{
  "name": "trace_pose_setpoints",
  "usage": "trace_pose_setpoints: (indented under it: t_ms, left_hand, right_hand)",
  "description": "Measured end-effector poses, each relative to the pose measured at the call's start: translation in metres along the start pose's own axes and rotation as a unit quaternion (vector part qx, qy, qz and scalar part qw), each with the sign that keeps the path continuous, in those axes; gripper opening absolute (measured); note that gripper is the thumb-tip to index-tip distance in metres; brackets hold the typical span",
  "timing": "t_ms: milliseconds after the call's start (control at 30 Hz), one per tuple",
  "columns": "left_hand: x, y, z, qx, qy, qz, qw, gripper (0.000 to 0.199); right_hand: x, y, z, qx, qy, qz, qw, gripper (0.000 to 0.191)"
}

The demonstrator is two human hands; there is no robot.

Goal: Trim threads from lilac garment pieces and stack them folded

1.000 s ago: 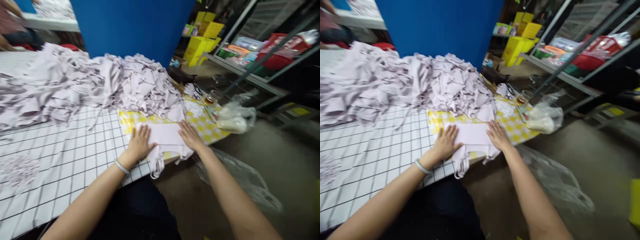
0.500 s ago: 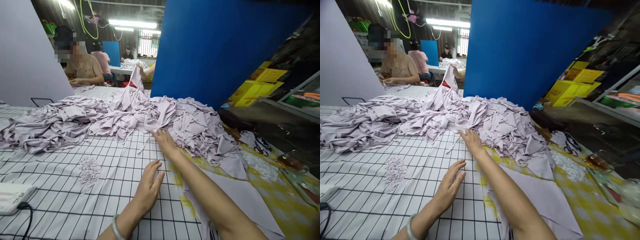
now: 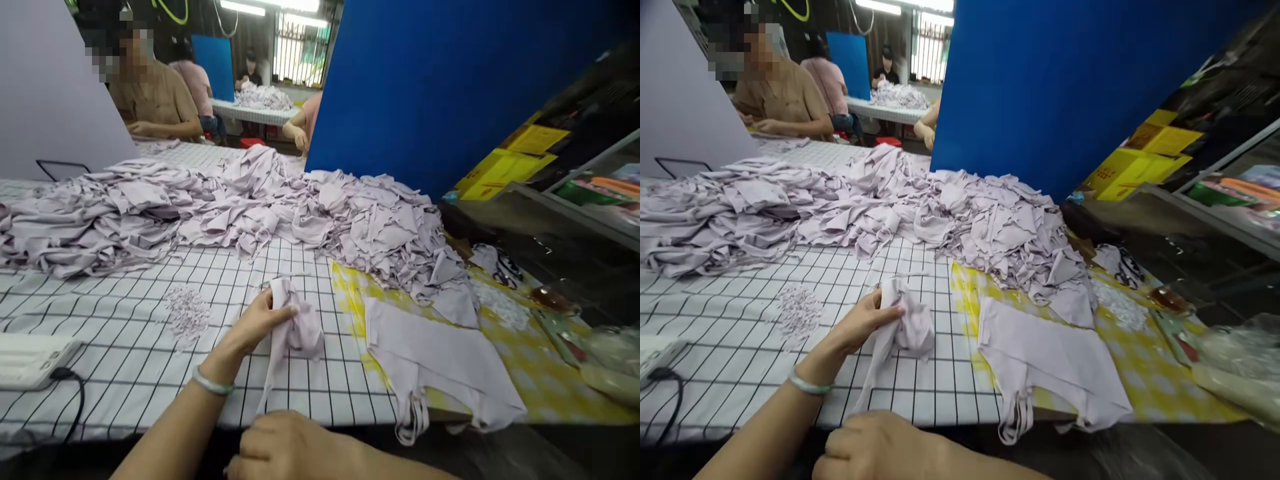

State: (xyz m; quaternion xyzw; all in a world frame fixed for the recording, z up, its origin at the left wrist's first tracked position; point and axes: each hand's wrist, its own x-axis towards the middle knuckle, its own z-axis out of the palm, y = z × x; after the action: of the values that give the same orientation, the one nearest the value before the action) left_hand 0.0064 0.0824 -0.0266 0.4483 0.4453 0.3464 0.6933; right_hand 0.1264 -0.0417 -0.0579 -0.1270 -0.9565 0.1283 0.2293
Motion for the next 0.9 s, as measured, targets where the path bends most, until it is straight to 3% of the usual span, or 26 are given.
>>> trace_pose_setpoints:
  t_ms: [67, 133, 233, 333, 400, 433, 533, 633, 700, 767, 900]
  left_hand:
    - [-0.010, -0.011, -0.001, 0.003, 0.030, -0.014, 0.999, 0.041]
    - [-0.020, -0.020, -0.005, -0.004, 0.069, -0.037, 0.997, 0.033]
    - [-0.031, -0.022, -0.009, -0.016, 0.103, -0.027, 0.994, 0.023]
    - [-0.041, -0.012, -0.014, -0.013, 0.099, 0.000, 0.995, 0.019]
    - [-0.049, -0.002, -0.019, -0.024, 0.071, -0.012, 0.997, 0.019]
    - [-0.053, 0.003, -0.022, -0.037, 0.048, -0.026, 0.998, 0.018]
    - [-0.067, 0.010, -0.026, -0.119, -0.040, -0.053, 0.991, 0.019]
    - [-0.079, 0.007, -0.017, -0.218, -0.103, -0.047, 0.969, 0.024]
    - [-0.086, 0.005, -0.007, -0.257, -0.116, -0.025, 0.959, 0.025]
    - [-0.091, 0.009, -0.001, -0.266, -0.118, 0.003, 0.957, 0.027]
    - [-0.081, 0.026, -0.007, -0.158, -0.092, 0.002, 0.983, 0.033]
  right_hand:
    - [-0.012, -0.015, -0.001, 0.070, -0.006, 0.033, 0.997, 0.020]
    - [-0.022, -0.008, -0.014, 0.099, 0.061, 0.142, 0.983, 0.033]
    - [-0.029, 0.023, -0.035, 0.029, 0.188, 0.365, 0.911, 0.034]
    - [-0.030, 0.049, -0.046, 0.058, 0.190, 0.453, 0.869, 0.035]
    - [-0.032, 0.058, -0.056, 0.203, 0.189, 0.470, 0.838, 0.020]
    - [-0.034, 0.061, -0.064, 0.296, 0.197, 0.476, 0.804, 0.018]
    - [-0.041, 0.063, -0.094, 0.535, 0.243, 0.462, 0.664, 0.023]
    - [-0.043, 0.062, -0.122, 0.626, 0.304, 0.433, 0.573, 0.025]
    - [-0.040, 0.059, -0.135, 0.647, 0.328, 0.420, 0.545, 0.025]
    - [-0.035, 0.054, -0.145, 0.658, 0.334, 0.406, 0.539, 0.024]
    - [-0.026, 0.057, -0.154, 0.664, 0.347, 0.398, 0.530, 0.016]
